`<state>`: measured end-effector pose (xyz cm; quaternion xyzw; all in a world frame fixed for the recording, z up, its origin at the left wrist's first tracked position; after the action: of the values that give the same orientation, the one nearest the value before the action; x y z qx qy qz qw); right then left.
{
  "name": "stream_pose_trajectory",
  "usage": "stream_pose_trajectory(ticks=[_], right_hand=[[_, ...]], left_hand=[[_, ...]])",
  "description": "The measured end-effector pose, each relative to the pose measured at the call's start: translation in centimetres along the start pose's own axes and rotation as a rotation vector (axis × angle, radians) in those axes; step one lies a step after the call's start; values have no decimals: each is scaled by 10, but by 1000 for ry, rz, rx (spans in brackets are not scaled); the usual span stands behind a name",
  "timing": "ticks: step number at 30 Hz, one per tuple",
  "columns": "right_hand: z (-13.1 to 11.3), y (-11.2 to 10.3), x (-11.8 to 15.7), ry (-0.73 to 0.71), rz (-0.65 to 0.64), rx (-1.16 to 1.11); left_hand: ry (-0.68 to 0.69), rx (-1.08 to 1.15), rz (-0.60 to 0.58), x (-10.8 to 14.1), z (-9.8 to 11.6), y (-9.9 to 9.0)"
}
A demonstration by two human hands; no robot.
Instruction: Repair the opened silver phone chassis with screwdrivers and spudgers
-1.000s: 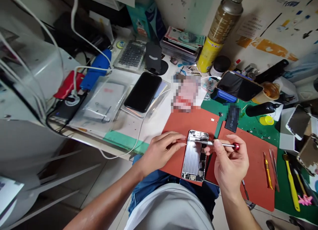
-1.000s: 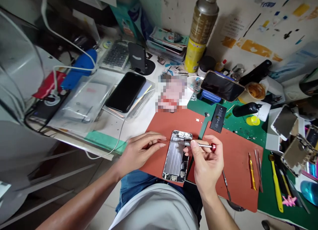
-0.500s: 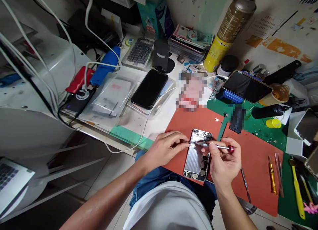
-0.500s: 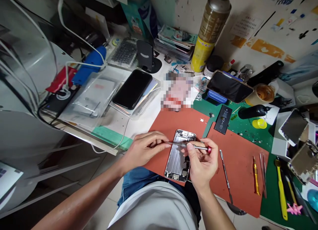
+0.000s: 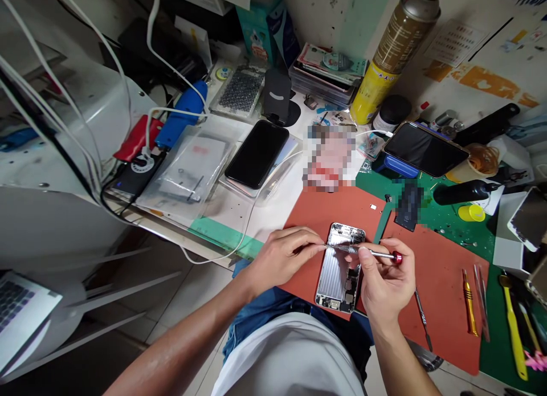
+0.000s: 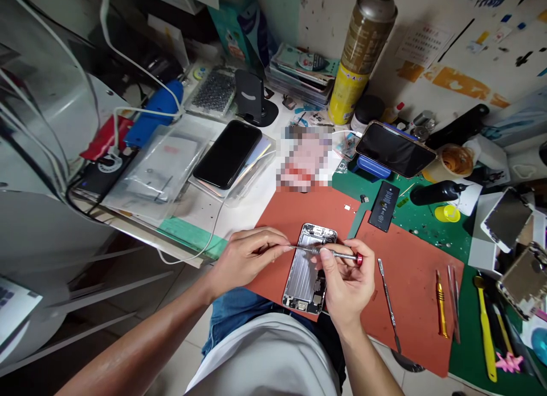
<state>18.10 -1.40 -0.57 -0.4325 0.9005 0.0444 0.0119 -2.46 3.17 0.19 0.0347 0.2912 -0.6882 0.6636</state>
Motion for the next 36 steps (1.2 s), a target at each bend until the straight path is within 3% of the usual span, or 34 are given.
stream_pose_trajectory(ticks=[30,36], right_hand=[[-5,0,1,-20,-19,-33],[-3,1,0,30,-16,-31]], left_hand=[[29,8,-22,-2,0,1],[15,5,-28,-1,0,1]])
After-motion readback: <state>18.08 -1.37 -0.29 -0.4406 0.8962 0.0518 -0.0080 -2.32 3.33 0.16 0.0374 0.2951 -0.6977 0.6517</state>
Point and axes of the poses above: each hand's wrist, its own x-axis away from the middle knuckle, its own y-axis out of the palm, z = x × y, the point moved 3 cm from there along -x, towards the middle knuckle, and after that the axes turned 15 degrees about z, right-handed, at the moved point
